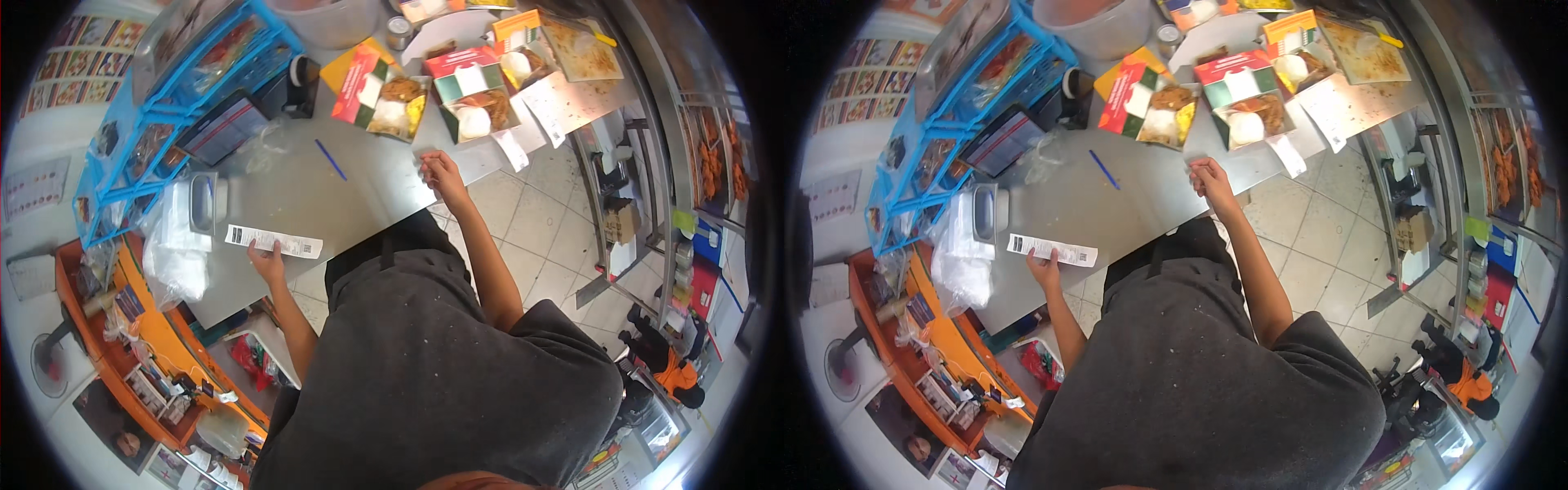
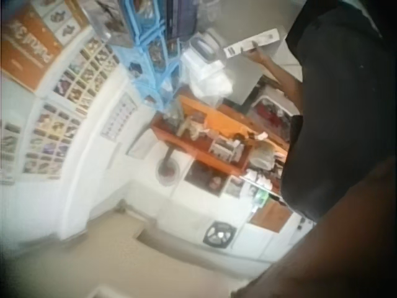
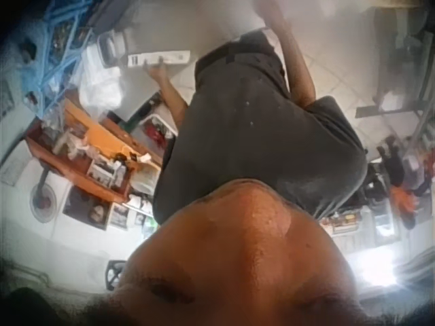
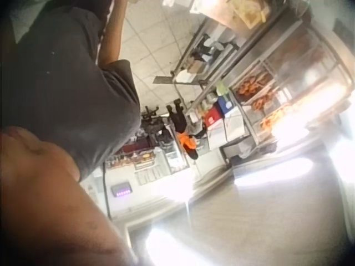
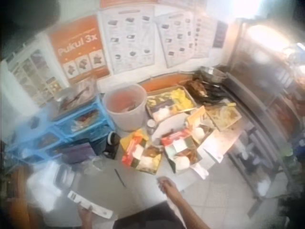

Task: The person organizes food items into boxes, writes on a receipt, and places the boxes into a plastic bag.

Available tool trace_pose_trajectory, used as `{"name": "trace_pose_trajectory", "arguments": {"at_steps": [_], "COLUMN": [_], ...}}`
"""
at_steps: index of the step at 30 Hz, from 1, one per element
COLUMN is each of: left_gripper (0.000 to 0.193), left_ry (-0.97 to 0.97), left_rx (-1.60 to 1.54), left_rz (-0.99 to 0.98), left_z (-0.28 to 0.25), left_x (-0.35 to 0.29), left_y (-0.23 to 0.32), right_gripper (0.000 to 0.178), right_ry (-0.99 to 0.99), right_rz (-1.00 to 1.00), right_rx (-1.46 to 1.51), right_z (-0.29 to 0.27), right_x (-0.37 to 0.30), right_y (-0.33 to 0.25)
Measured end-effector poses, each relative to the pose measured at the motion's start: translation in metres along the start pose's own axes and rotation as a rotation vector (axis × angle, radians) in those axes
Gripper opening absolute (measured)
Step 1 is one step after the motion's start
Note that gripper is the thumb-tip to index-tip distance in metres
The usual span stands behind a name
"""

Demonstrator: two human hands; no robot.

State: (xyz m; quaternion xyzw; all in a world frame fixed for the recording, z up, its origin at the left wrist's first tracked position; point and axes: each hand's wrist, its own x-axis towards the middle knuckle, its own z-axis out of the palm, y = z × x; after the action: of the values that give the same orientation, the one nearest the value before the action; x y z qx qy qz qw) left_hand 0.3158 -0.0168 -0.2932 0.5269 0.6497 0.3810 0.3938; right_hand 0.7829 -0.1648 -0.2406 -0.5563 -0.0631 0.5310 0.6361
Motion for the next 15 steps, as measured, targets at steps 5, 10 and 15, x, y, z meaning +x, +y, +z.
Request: {"name": "trace_pose_trajectory", "arguments": {"at_steps": [5, 10, 15], "left_gripper": [0.047, 0.051, 0.059], "left_ry": [-0.132, -0.376, -0.400], "left_rx": [0.586, 0.001, 0.314], "left_rz": [-0.033, -0.027, 0.304], "left_z": [0.036, 0.086, 0.136], "left_x": [-0.014, -0.024, -0.006], "left_y": [0.042, 0.094, 0.115], "right_gripper": [0.012, 0.011, 0.033], "right_ry": [0.021, 0.067, 0.210], "right_rz": [-0.055, -0.196, -0.200], "right_rx": [-0.185, -0.392, -0.403], "right_z": [-0.041, -0.039, 0.008], "right_x": [0.016, 0.017, 0.041], "right_y": [-0.004, 0.002, -0.006]}}
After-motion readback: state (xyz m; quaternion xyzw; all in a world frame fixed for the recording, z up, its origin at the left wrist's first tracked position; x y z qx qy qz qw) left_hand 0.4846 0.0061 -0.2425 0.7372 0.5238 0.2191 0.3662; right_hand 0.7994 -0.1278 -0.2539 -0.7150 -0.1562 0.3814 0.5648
